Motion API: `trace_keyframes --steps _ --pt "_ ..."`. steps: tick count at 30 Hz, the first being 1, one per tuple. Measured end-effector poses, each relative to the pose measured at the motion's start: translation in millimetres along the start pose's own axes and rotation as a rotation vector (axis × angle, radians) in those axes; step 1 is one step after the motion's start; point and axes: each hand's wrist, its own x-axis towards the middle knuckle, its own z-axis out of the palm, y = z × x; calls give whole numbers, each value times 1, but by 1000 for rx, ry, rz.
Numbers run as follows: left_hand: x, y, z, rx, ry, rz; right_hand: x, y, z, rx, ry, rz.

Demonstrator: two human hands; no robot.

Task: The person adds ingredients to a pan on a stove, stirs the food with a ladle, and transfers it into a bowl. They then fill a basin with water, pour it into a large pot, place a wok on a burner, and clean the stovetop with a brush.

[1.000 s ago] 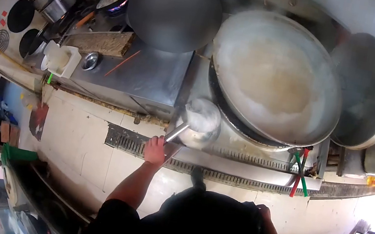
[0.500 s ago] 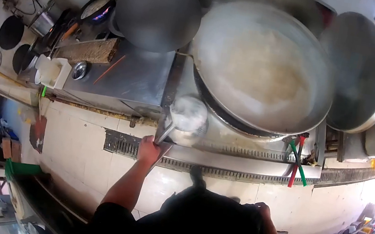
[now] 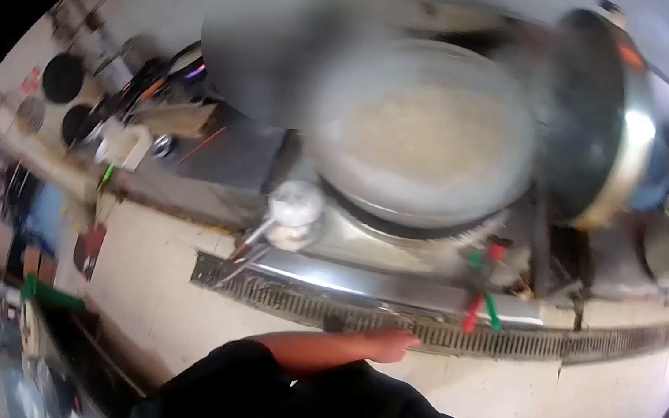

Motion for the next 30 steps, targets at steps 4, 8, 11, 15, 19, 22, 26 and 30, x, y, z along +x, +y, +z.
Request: trace_keyframes --steps 4,8,11,15,19,22,26,30 --pt "54 24 78 -2 -121 -105 -40 106 -27 173 93 218" --pt "101 70 105 284 -344 -211 -95 166 -50 510 442 -56" --pt "156 117 128 447 -528 -284 -122 140 -124 1256 315 561" --pt "241 184 165 418 -559 -204 -107 180 -169 982 333 654" --pt "356 231 219 420 -608 -96 -92 238 -219 772 360 651" --pt "455 277 253 498 -712 -23 -108 267 -284 788 470 834" --pt "587 400 273 610 -792 146 -128 310 -354 846 503 1047" --pt "700 513 293 509 -725 218 -115 366 -409 907 390 1177"
